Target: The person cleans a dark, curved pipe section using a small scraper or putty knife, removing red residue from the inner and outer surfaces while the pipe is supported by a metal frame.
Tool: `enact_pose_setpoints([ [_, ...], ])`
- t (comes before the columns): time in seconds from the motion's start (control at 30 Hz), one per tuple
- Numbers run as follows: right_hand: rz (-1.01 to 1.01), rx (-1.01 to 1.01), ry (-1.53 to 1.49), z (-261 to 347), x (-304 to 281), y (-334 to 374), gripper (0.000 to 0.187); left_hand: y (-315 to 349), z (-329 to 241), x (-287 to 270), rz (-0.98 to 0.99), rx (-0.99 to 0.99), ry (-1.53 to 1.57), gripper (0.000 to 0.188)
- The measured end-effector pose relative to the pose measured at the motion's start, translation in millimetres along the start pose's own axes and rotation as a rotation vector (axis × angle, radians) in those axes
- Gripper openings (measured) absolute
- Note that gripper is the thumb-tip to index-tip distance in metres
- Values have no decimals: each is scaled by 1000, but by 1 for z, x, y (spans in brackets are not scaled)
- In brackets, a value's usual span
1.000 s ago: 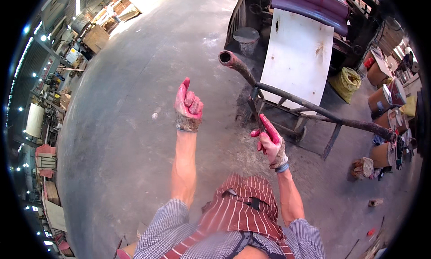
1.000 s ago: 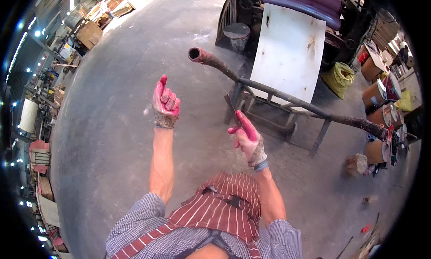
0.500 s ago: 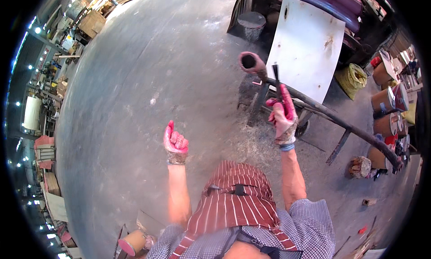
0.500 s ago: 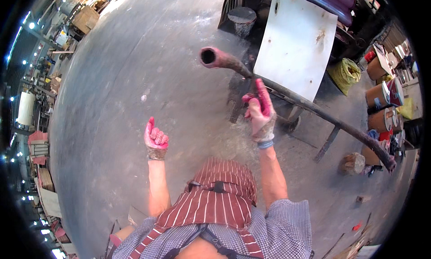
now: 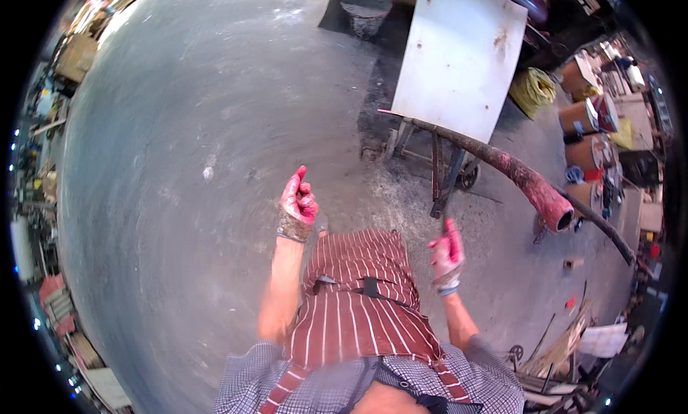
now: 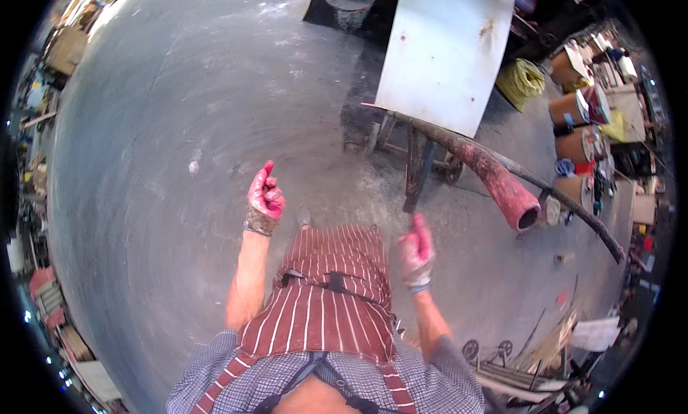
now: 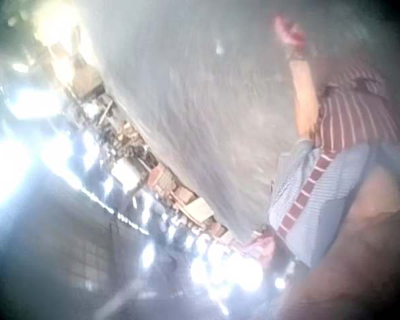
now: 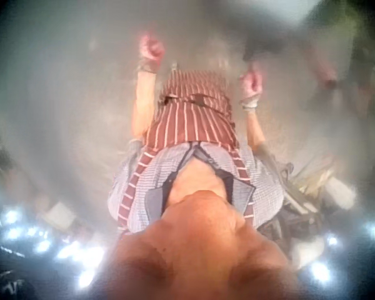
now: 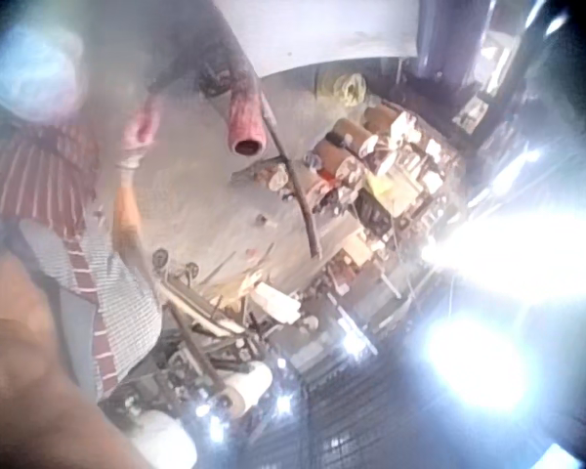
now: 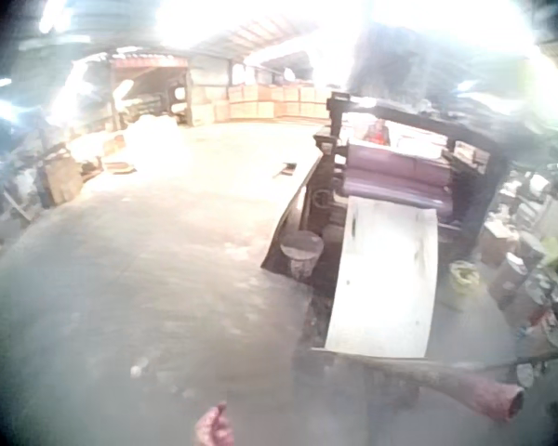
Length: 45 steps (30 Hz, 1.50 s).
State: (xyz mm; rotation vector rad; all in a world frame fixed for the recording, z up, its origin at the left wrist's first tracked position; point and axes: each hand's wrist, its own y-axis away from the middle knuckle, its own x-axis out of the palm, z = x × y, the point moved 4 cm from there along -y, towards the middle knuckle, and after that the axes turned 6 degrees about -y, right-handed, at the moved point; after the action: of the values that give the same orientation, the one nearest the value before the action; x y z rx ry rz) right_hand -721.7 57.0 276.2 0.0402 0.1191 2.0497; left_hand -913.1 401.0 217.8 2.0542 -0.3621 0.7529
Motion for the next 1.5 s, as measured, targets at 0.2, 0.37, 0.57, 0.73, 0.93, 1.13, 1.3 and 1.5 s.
enact_pose_setpoints([
  [0.2, 254, 349, -75, 47, 144, 2, 47, -36, -11, 96, 151, 22, -454, 37],
  [0.37, 263, 533, -306, 56, 200, -31, 45, -50, -22, 167, 408, 309, -881, 28],
  [0.57, 321, 459, -413, 58, 234, -67, 45, -83, -54, 207, 519, 431, -1058, 21],
  [0.73, 251, 365, -552, 87, 248, -90, 47, -99, -73, 258, 737, 493, -1220, 23],
  [0.93, -173, 183, -562, 103, 253, -105, 45, -124, -21, 332, 861, 223, -1035, 29],
  [1.13, -605, 62, -716, 103, 236, -75, 47, -111, 78, 395, 1072, -233, -1040, 39],
  [1.3, -1037, -89, -856, 90, 266, -92, 51, -101, 135, 427, 1325, -691, -1172, 43],
  [1.5, -1467, -307, -923, 104, 300, -86, 61, -41, 176, 394, 1461, -1284, -1324, 51],
])
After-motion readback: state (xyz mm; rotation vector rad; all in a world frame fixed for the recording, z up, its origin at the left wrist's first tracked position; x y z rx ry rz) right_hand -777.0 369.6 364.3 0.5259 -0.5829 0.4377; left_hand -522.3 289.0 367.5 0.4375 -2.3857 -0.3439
